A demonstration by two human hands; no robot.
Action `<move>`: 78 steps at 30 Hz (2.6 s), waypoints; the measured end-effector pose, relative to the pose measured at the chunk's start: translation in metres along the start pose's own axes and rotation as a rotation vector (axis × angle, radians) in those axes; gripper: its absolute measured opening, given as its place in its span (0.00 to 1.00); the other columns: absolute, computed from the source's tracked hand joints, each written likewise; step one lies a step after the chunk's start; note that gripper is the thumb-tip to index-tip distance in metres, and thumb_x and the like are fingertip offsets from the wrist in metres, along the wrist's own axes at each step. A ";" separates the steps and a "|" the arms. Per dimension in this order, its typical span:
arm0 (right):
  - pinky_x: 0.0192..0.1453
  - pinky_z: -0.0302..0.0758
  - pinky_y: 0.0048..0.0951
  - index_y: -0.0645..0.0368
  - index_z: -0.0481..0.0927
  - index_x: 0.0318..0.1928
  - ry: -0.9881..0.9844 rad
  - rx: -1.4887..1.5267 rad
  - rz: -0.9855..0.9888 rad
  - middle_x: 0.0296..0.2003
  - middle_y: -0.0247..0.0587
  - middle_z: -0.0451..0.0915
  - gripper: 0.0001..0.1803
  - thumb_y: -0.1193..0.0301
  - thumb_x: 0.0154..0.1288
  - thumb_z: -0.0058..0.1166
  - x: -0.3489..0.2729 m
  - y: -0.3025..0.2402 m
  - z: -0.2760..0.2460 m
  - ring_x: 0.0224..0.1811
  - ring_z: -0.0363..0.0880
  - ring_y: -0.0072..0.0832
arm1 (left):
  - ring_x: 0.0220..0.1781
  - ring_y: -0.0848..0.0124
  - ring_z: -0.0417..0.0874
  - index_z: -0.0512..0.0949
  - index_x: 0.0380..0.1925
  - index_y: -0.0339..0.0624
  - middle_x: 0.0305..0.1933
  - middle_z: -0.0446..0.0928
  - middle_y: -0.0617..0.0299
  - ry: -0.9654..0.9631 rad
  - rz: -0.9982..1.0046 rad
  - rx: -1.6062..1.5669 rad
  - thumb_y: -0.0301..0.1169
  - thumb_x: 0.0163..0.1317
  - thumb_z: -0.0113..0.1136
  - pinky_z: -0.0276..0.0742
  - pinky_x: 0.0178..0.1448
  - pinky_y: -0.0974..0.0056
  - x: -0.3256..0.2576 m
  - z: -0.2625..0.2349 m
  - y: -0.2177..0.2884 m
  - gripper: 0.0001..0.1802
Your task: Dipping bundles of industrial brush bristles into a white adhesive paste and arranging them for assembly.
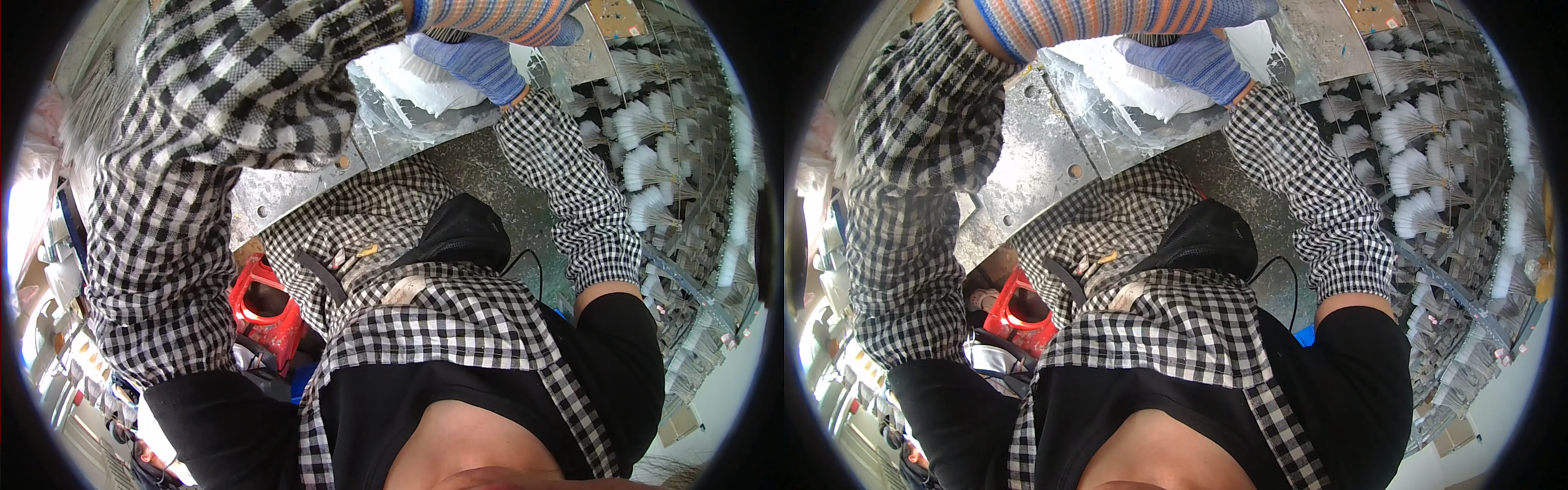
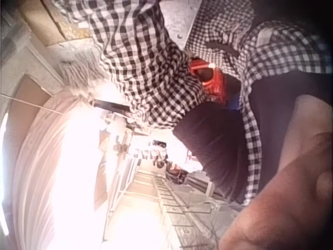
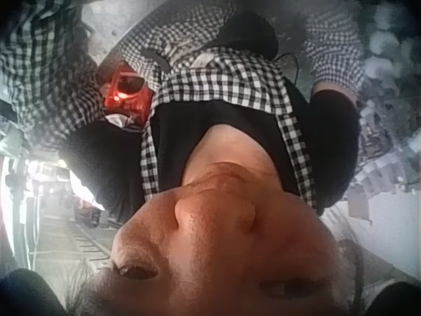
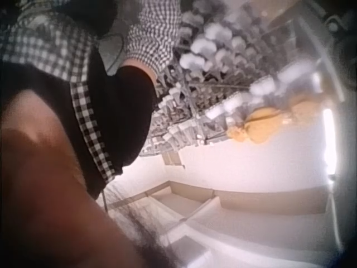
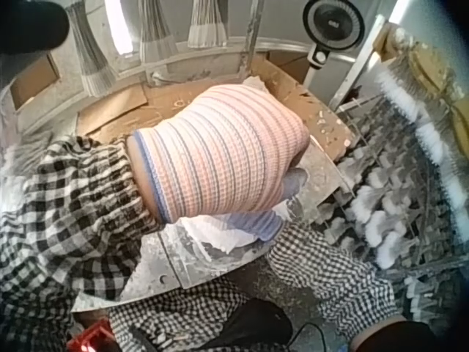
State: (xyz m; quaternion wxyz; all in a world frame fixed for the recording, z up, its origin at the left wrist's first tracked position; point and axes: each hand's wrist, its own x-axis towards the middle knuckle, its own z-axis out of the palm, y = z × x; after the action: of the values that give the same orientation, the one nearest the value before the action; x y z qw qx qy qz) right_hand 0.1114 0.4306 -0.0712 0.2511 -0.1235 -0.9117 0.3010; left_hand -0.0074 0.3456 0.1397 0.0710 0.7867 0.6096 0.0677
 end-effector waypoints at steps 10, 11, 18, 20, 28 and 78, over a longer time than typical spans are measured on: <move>0.53 0.80 0.33 0.59 0.80 0.56 0.073 -0.022 -0.011 0.46 0.42 0.83 0.36 0.41 0.61 0.63 0.000 -0.009 -0.001 0.49 0.82 0.35 | 0.28 0.62 0.84 0.83 0.33 0.36 0.24 0.80 0.55 -0.185 0.052 0.048 0.44 0.71 0.51 0.85 0.37 0.55 -0.001 -0.024 0.010 0.22; 0.53 0.80 0.34 0.58 0.81 0.55 0.062 -0.072 -0.019 0.47 0.42 0.84 0.34 0.43 0.62 0.63 0.000 -0.010 -0.002 0.49 0.82 0.34 | 0.28 0.61 0.84 0.83 0.36 0.36 0.24 0.81 0.55 0.014 0.120 -0.112 0.44 0.70 0.52 0.84 0.38 0.56 -0.012 -0.011 0.007 0.21; 0.52 0.84 0.28 0.57 0.83 0.45 0.083 0.442 0.132 0.48 0.35 0.85 0.15 0.64 0.63 0.68 0.011 -0.054 -0.006 0.52 0.83 0.25 | 0.39 0.67 0.83 0.79 0.46 0.35 0.37 0.82 0.57 0.501 0.111 -0.162 0.39 0.70 0.54 0.81 0.46 0.60 -0.069 -0.011 -0.024 0.18; 0.54 0.84 0.32 0.58 0.80 0.51 0.076 0.245 0.092 0.48 0.36 0.83 0.19 0.66 0.62 0.68 0.000 -0.034 -0.017 0.53 0.82 0.27 | 0.45 0.67 0.84 0.78 0.49 0.35 0.41 0.83 0.56 0.556 0.036 -0.556 0.40 0.71 0.55 0.80 0.52 0.59 -0.071 0.008 -0.035 0.18; 0.79 0.57 0.45 0.39 0.80 0.55 -0.097 -0.206 -0.834 0.63 0.33 0.76 0.18 0.65 0.64 0.55 0.060 -0.086 -0.009 0.71 0.68 0.38 | 0.47 0.63 0.85 0.76 0.55 0.38 0.44 0.82 0.56 -0.040 -0.710 -1.930 0.50 0.69 0.58 0.81 0.56 0.55 -0.155 0.078 0.011 0.27; 0.57 0.76 0.34 0.46 0.82 0.55 -0.251 0.125 -0.318 0.51 0.36 0.81 0.21 0.70 0.59 0.64 0.041 -0.158 -0.063 0.53 0.79 0.31 | 0.49 0.62 0.87 0.77 0.54 0.30 0.46 0.84 0.53 0.403 -0.477 -1.979 0.37 0.66 0.63 0.82 0.59 0.58 -0.176 0.095 -0.034 0.23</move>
State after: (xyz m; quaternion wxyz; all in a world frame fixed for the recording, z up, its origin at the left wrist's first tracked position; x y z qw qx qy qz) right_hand 0.0987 0.3518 0.0845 0.1869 0.0764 -0.9233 0.3266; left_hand -0.0645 0.1806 0.0361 0.5935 0.2095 0.4218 0.6526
